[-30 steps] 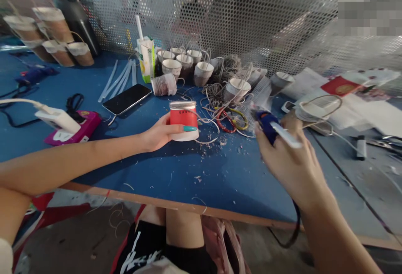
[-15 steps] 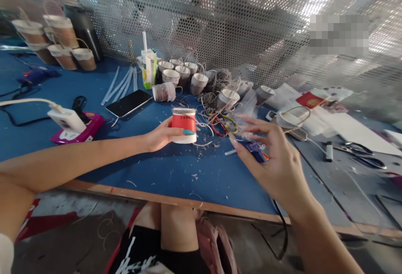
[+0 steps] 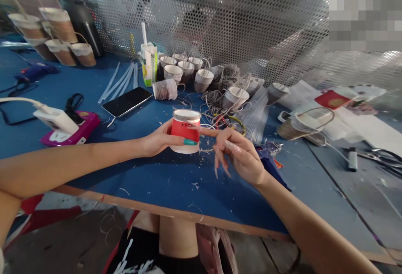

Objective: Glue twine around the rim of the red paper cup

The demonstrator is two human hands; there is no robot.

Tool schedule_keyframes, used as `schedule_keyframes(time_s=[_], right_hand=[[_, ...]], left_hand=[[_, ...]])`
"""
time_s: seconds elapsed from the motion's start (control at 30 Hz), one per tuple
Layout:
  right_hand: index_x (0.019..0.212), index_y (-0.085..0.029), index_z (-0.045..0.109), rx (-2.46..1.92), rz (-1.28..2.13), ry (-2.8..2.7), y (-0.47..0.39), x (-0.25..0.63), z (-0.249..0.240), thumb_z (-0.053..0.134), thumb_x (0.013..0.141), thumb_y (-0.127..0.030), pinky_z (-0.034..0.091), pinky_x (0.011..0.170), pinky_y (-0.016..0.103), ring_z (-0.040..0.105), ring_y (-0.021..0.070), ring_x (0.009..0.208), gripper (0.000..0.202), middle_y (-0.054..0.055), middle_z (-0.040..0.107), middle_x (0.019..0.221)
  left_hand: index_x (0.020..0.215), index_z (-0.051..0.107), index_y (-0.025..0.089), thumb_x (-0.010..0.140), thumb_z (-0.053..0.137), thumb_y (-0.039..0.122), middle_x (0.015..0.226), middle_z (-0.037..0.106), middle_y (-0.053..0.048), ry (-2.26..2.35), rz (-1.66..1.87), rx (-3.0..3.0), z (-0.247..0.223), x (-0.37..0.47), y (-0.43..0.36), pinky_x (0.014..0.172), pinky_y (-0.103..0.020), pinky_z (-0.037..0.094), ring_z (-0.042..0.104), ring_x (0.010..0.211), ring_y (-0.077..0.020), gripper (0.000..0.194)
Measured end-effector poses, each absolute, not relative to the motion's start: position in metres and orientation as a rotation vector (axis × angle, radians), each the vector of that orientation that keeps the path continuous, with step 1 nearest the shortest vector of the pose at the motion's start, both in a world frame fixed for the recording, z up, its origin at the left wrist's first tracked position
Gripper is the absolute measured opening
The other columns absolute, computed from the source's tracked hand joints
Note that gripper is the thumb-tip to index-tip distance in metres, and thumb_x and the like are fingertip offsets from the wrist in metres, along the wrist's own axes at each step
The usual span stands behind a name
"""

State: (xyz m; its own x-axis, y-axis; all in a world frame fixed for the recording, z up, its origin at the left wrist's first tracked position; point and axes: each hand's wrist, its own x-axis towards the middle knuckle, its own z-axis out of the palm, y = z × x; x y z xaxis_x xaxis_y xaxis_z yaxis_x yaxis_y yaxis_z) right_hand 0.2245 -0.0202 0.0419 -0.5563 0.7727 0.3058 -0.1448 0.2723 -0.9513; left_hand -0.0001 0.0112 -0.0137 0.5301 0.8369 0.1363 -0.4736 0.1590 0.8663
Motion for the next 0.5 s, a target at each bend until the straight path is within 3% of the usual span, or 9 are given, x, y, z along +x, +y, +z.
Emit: schedule_keyframes(time_s=[0.07,0.23,0.4,0.5], right_hand=[[0.080,-0.019,0.055,-0.564,1.441,-1.687,-0.0222,0.2251,0.0414,0.058,0.093,-0.038,0.050,0.043,0.025,0.046,0.0035,0.039,0.023,0.011,0.072,0.123],[0.083,-0.020,0.056,-0.513,1.569,-1.562,-0.0183,0.2260,0.0413,0.058,0.091,-0.040,0.047,0.036,0.025,0.043,0.0033,0.035,0.022,0.010,0.069,0.130],[0.075,-0.020,0.055,-0.546,1.486,-1.434,-0.0158,0.2269,0.0428,0.048,0.093,-0.036,0.035,0.030,0.024,0.035,0.0040,0.031,0.025,0.009,0.076,0.110],[0.073,-0.021,0.055,-0.607,1.404,-1.470,-0.0240,0.2250,0.0414,0.053,0.091,-0.034,0.037,0.032,0.025,0.038,0.0054,0.032,0.022,0.009,0.077,0.108]], left_hand=[[0.109,0.067,0.020,0.058,0.088,0.021,0.101,0.076,-0.004,0.425,0.961,1.049,-0.0136,-0.0009,0.0103,0.090,-0.037,0.051,0.070,0.095,-0.0214,0.055],[0.112,0.066,0.018,0.060,0.087,0.023,0.102,0.077,-0.007,0.393,0.932,1.085,-0.0131,-0.0036,0.0096,0.090,-0.040,0.052,0.071,0.093,-0.0243,0.056],[0.114,0.065,0.019,0.060,0.087,0.023,0.102,0.077,-0.008,0.394,0.914,1.067,-0.0126,-0.0035,0.0090,0.090,-0.042,0.052,0.072,0.093,-0.0257,0.058],[0.112,0.065,0.019,0.061,0.087,0.023,0.112,0.074,-0.009,0.436,0.937,1.106,-0.0135,-0.0017,0.0084,0.095,-0.043,0.050,0.069,0.104,-0.0276,0.055]])
